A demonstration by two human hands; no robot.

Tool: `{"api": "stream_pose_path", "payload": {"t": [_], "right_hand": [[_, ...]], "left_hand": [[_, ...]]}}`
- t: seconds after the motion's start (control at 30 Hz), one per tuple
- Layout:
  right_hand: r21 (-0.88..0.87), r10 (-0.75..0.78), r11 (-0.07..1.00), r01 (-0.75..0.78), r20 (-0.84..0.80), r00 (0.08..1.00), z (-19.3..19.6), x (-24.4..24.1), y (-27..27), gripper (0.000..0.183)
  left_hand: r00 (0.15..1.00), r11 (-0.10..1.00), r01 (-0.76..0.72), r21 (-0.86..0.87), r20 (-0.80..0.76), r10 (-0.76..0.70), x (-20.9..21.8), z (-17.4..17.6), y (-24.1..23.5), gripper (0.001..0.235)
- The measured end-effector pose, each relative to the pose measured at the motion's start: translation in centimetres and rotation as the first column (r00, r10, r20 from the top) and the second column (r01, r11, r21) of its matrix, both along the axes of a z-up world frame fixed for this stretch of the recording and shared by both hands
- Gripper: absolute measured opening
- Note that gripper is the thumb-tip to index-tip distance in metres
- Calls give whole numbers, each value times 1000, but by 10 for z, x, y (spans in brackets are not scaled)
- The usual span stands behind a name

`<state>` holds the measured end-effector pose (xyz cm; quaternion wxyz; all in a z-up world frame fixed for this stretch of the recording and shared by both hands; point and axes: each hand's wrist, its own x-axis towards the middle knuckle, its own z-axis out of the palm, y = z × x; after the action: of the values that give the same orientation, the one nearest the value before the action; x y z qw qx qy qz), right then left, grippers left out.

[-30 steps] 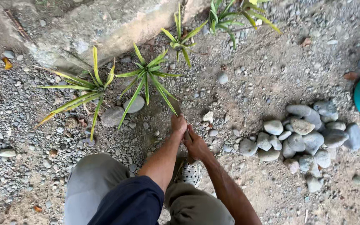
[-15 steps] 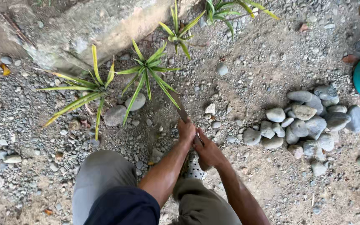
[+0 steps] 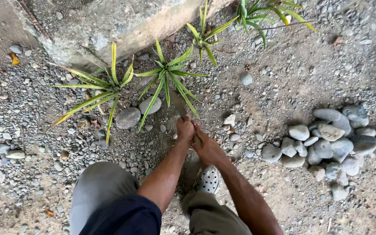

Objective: The person uses a machete to dig a shallow trench around plants and then places large stones into the trench to create a border.

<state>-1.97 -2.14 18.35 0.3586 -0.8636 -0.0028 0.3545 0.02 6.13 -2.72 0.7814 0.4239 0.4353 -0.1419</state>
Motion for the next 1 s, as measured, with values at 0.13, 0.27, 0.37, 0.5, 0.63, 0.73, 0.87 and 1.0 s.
{"api": "stream_pose_path", "payload": {"t": [0.13, 0.27, 0.37, 0.5, 0.63, 0.73, 0.87, 1.0], "right_hand": [[-168, -112, 985, 49, -388, 915, 8, -14, -13, 81], [-34, -53, 998, 47, -211, 976, 15, -13, -31, 77], [-64, -38, 998, 15, -366, 930, 15, -17, -37, 77], [107, 97, 992, -65, -331, 939, -6, 13, -12, 63], [-26, -49, 999, 43, -388, 920, 9, 25, 5, 72], [113, 62, 993, -38, -211, 976, 23, 25, -14, 76], [91, 16, 996, 10, -285, 958, 14, -9, -35, 81], [35, 25, 999, -22, -102, 994, -7, -14, -38, 66]], "left_hand": [[989, 938, 85, 335, 90, -122, -5, 39, -1, 36], [997, 988, 57, 145, -55, -49, -10, 46, -22, 24], [988, 960, 141, 241, -95, -121, -33, 26, -35, 26], [989, 991, 102, 82, -115, -93, -3, -5, -4, 33], [943, 904, 295, 308, -248, -223, 15, 6, 8, 37], [988, 973, -131, 190, 102, 113, 2, 45, -2, 13], [999, 948, 9, 319, 42, -23, 5, 78, -10, 29], [989, 992, 81, 99, -129, -67, -7, 61, -14, 19]]}}
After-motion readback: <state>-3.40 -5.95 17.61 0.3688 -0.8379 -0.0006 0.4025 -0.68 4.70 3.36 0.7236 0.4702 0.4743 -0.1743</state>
